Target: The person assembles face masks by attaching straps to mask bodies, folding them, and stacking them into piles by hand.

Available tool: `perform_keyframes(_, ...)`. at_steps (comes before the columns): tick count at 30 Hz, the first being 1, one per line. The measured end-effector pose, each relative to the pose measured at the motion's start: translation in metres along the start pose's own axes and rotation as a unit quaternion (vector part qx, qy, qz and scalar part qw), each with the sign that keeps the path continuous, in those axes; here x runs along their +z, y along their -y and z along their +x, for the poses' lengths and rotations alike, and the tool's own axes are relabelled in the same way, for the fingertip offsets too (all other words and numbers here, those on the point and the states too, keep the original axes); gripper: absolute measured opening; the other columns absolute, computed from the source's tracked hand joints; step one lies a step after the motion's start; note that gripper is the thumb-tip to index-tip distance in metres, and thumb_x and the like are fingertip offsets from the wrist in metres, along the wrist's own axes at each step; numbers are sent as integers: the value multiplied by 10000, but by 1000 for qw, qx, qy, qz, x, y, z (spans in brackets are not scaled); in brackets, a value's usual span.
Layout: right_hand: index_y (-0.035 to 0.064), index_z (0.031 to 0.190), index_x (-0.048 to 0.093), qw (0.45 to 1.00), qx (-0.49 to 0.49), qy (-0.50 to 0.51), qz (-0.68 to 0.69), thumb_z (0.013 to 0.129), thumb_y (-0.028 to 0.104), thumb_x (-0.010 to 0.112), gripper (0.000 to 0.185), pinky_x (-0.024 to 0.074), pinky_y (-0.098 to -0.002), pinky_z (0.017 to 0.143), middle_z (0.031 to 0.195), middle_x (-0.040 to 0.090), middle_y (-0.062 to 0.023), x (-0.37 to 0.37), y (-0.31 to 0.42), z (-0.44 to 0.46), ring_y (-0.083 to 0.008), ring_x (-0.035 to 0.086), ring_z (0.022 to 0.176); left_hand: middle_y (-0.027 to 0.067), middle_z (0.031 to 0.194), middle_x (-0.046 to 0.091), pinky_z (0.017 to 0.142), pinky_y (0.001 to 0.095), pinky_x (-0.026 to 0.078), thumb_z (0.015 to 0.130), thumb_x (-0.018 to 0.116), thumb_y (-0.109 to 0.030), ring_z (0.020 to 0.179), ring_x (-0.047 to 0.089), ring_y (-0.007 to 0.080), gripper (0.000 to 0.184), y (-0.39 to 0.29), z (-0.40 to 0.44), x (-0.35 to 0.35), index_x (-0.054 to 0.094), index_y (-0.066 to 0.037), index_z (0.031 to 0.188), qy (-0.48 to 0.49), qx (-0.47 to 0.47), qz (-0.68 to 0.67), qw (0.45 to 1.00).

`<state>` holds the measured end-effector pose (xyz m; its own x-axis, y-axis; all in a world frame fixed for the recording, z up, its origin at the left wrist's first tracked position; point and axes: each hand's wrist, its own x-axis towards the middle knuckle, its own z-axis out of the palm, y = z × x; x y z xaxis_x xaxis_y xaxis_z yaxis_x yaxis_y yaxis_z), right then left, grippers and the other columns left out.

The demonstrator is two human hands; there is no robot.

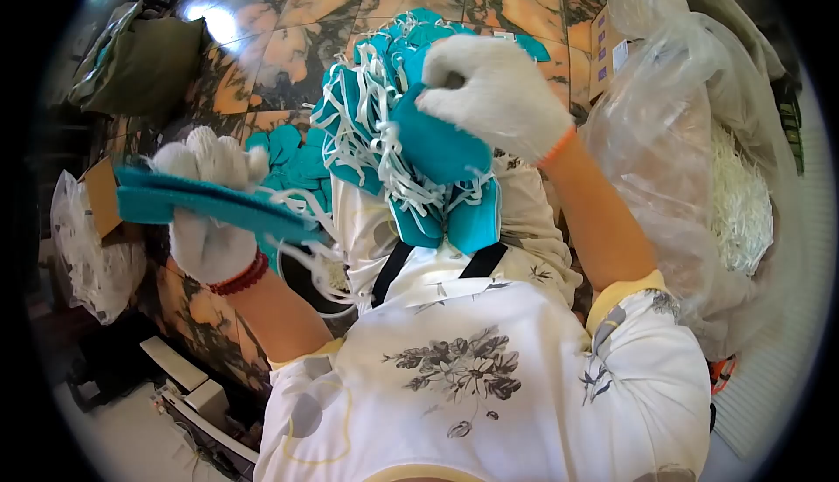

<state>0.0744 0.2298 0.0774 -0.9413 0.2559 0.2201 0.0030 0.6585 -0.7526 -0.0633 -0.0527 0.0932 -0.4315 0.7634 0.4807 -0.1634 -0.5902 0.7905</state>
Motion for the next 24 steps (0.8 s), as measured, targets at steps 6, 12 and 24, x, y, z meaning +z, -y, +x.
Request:
perform_keyframes(6,44,1000,670,885,-39,-367,284,886,12,692,120,471,-209,652,826,646,-17,-34,50,-7,-88,588,709,181,1615,270,1195,507,327,957,661,-113,1496,274,340,174,24,13,6,679,-79,1127,-28,54,-81,995)
perform_keyframes(12,28,1100,603,888,-82,-322,317,900,-31,641,212,452,-215,579,874,653,-45,-24,59,2,-67,566,674,191,1544,372,1129,467,385,950,589,-62,1355,482,290,399,46,38,43,555,-41,1347,-133,33,-71,988)
perform_keyframes(24,21,1333,555,852,-91,-112,503,988,172,606,380,488,-276,901,1192,637,-57,12,33,-6,-127,613,1009,84,1248,611,1015,406,466,990,628,-146,1164,584,227,367,69,63,70,530,-41,1327,-262,33,-106,959)
